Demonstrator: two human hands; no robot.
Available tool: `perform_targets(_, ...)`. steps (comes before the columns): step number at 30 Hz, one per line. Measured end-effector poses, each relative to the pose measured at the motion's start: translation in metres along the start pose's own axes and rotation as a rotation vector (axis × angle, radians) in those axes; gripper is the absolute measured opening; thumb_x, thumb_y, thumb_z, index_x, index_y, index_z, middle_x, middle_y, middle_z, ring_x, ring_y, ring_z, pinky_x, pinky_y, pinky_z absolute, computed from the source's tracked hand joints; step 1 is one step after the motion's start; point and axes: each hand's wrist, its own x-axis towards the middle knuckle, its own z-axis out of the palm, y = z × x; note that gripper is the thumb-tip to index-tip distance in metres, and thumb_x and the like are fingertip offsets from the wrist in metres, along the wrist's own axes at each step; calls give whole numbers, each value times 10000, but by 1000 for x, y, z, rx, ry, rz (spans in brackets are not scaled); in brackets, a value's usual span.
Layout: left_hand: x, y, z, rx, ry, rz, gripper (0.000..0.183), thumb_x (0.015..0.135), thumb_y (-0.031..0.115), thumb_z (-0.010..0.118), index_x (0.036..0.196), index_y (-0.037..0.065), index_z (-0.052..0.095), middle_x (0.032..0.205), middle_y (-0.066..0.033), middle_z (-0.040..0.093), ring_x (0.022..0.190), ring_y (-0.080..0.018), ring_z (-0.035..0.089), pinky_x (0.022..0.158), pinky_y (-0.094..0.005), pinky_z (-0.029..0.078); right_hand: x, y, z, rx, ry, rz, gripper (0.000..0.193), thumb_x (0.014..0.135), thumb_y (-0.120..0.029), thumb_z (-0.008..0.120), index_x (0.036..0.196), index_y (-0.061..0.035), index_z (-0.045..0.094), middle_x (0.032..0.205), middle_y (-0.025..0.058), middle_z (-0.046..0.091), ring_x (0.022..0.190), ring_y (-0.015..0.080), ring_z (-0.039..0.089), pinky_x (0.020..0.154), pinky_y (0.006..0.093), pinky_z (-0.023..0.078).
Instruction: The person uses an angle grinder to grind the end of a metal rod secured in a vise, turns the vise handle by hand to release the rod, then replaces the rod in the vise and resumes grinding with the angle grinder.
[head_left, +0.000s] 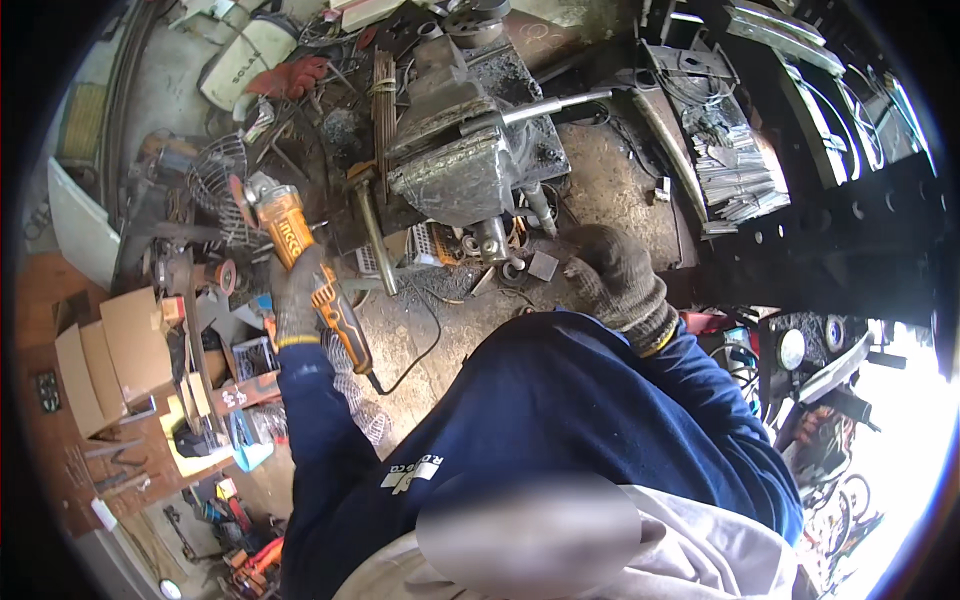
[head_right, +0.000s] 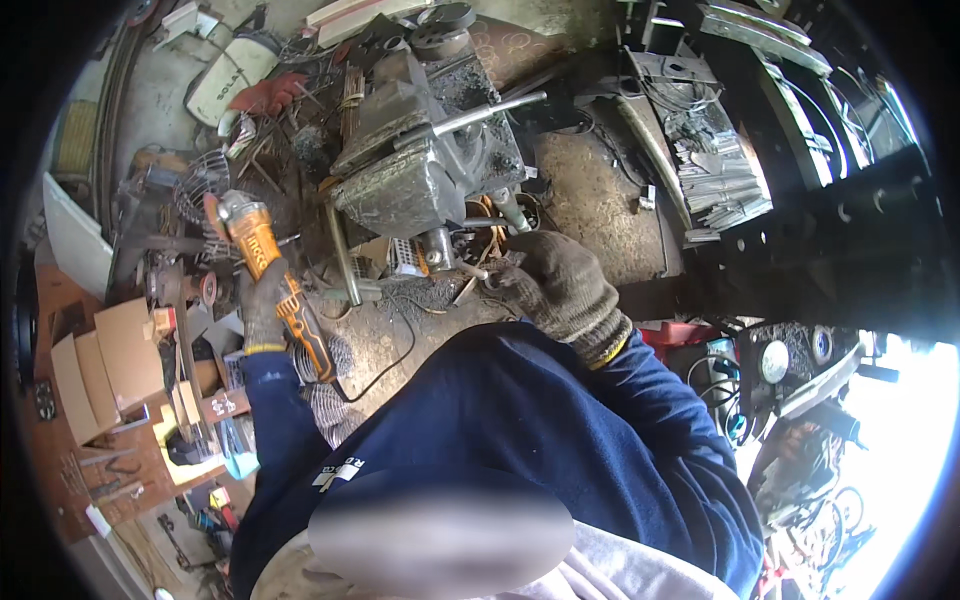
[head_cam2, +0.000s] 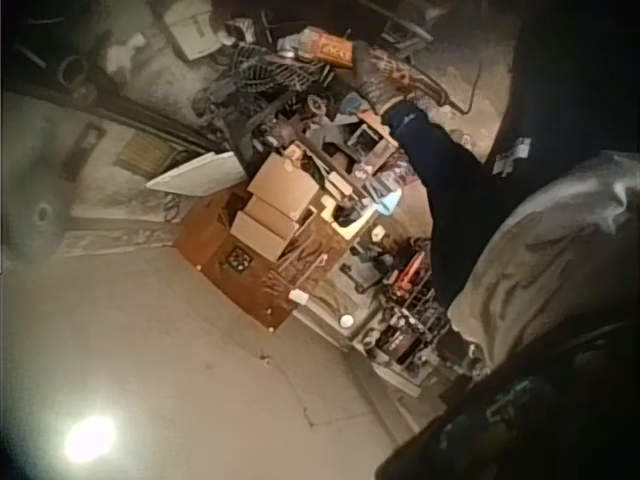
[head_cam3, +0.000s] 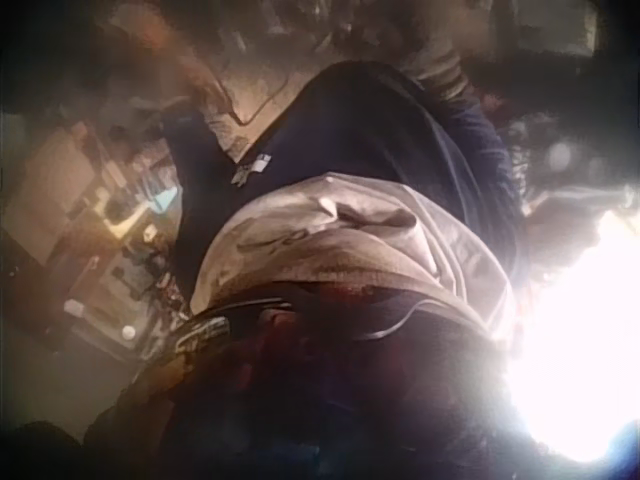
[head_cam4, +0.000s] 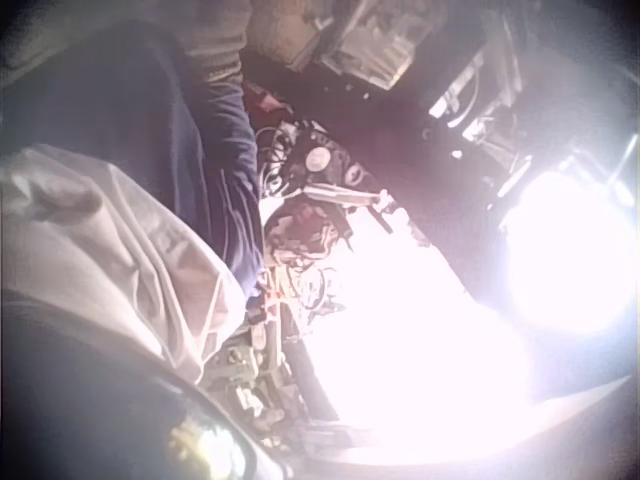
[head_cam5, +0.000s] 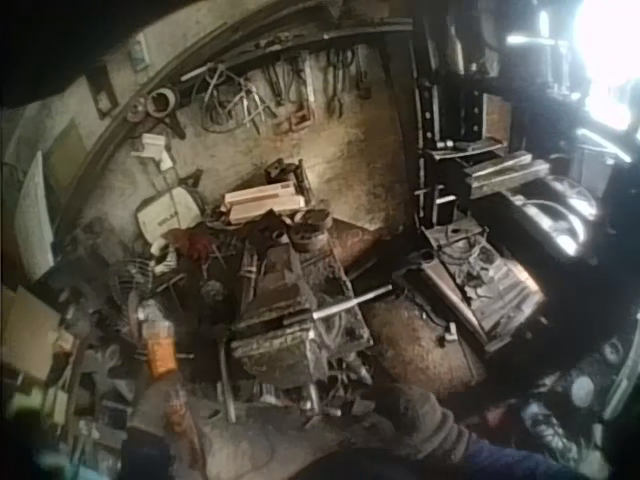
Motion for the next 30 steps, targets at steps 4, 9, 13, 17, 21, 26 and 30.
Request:
perform_targets(4, -104, 38, 44, -184, -113, 249, 559, 846, 192, 768, 1314, 6, 525, 990, -99, 665, 780, -191, 675, 651, -297, 580, 34, -29, -8, 371, -312, -97, 699, 900, -286, 794, 1443, 21, 480, 1109, 122, 693, 973, 245, 677, 856, 375, 553)
perform_targets(9, -170, 79, 152, -62, -113, 365, 706, 708, 62, 853, 1329, 39, 517, 1115, -72, 660, 953, -171, 667, 810, -309, 568, 74, -70, 18, 745, -496, -297, 927, 755, -348, 920, 1461, -11, 422, 1389, 165, 562, 1250, 257, 579, 1025, 386, 514)
perform_targets(13, -204, 77, 202, 23, -154, 406, 926, 665, 112, 923, 1436, 20, 418, 1321, -122, 597, 1192, -220, 611, 982, -362, 524, 67, -82, -5, 984, -616, 104, 673, 787, -172, 897, 1350, -23, 559, 1190, 101, 691, 1086, 174, 655, 916, 350, 560)
perform_targets(17, -208, 85, 215, -30, -202, 349, 934, 666, 95, 925, 1440, 7, 409, 1293, -115, 611, 1154, -220, 638, 941, -354, 560, 61, -79, -15, 1085, -484, -92, 475, 847, -183, 850, 1238, -13, 639, 1120, 86, 723, 990, 165, 686, 850, 330, 577)
perform_targets(21, -213, 81, 218, -427, -118, 331, 958, 645, 81, 940, 1441, 5, 413, 1286, -110, 620, 1140, -222, 654, 922, -354, 589, 81, -88, -40, 611, -575, -460, 598, 920, -291, 774, 1380, -3, 521, 1279, 154, 642, 1205, 238, 607, 971, 380, 521)
perform_targets(26, -212, 97, 204, -539, -1, 470, 914, 710, 192, 944, 1424, -37, 422, 1295, -206, 613, 1120, -348, 681, 937, -452, 596, 30, -63, -35, 465, -869, -167, 722, 891, -355, 782, 1445, -12, 470, 1340, 185, 600, 1304, 283, 539, 1082, 427, 447)
perform_targets(30, -214, 89, 204, -681, 6, 375, 960, 660, 236, 967, 1401, -61, 433, 1282, -218, 613, 1122, -359, 679, 929, -456, 598, 24, -57, -21, 483, -959, -96, 720, 869, -200, 818, 1467, -34, 452, 1378, 133, 596, 1316, 236, 529, 1128, 398, 414)
